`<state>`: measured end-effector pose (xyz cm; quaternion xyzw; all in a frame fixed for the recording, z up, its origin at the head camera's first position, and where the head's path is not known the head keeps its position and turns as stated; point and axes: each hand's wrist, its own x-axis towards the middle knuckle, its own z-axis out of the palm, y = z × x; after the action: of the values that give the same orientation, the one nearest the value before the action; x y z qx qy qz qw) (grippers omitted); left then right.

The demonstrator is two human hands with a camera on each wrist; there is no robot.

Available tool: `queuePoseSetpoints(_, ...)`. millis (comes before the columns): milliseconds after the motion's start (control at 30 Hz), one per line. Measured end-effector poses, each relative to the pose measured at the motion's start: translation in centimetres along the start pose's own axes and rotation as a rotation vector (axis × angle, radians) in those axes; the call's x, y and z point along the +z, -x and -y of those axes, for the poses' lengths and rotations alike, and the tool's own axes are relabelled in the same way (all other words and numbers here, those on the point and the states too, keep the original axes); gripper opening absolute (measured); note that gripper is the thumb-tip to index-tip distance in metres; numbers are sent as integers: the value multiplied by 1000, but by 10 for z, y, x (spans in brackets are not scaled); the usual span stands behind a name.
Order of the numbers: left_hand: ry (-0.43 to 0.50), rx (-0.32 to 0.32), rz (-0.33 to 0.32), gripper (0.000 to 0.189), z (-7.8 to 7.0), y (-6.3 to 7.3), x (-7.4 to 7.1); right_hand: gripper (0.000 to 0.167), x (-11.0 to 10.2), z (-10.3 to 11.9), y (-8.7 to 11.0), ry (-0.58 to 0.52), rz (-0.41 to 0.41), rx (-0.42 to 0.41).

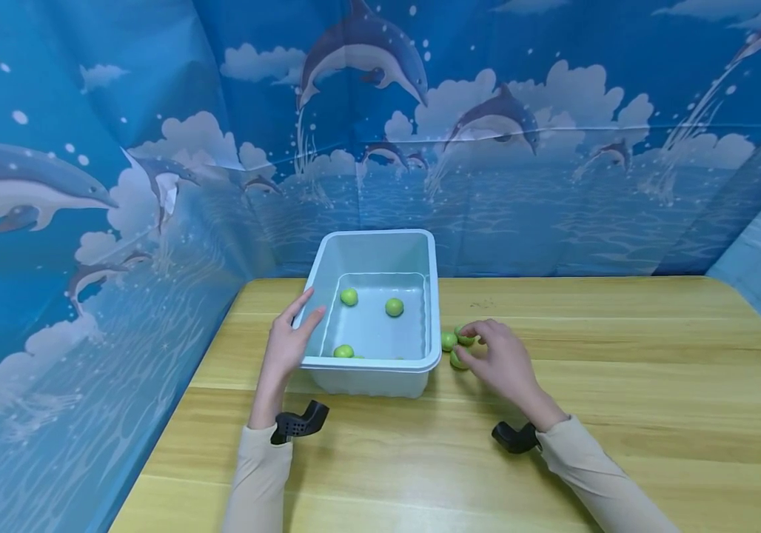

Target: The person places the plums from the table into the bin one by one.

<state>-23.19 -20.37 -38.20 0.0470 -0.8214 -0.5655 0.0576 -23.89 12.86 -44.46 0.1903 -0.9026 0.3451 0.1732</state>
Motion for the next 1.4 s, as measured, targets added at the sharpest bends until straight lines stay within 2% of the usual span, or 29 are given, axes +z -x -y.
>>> queuePoseSetpoints(167, 5, -1, -1, 60, 1, 0, 0, 29, 3, -4, 1, 86, 72, 53)
queuePoseSetpoints(433, 9, 4, -4, 59, 1, 0, 0, 30, 7, -6, 2, 178, 85, 111)
queuePoseSetpoints(700, 15, -2, 2, 59, 1, -1, 0, 35, 11, -6, 2, 226, 117, 132)
queuePoseSetpoints(967, 10, -2, -2, 58, 1, -1, 1, 34, 14, -8, 2, 235, 130, 125)
queuePoseSetpoints(1400, 0, 11, -6, 57, 1, 0, 0, 28, 9, -10, 9, 187, 150, 139)
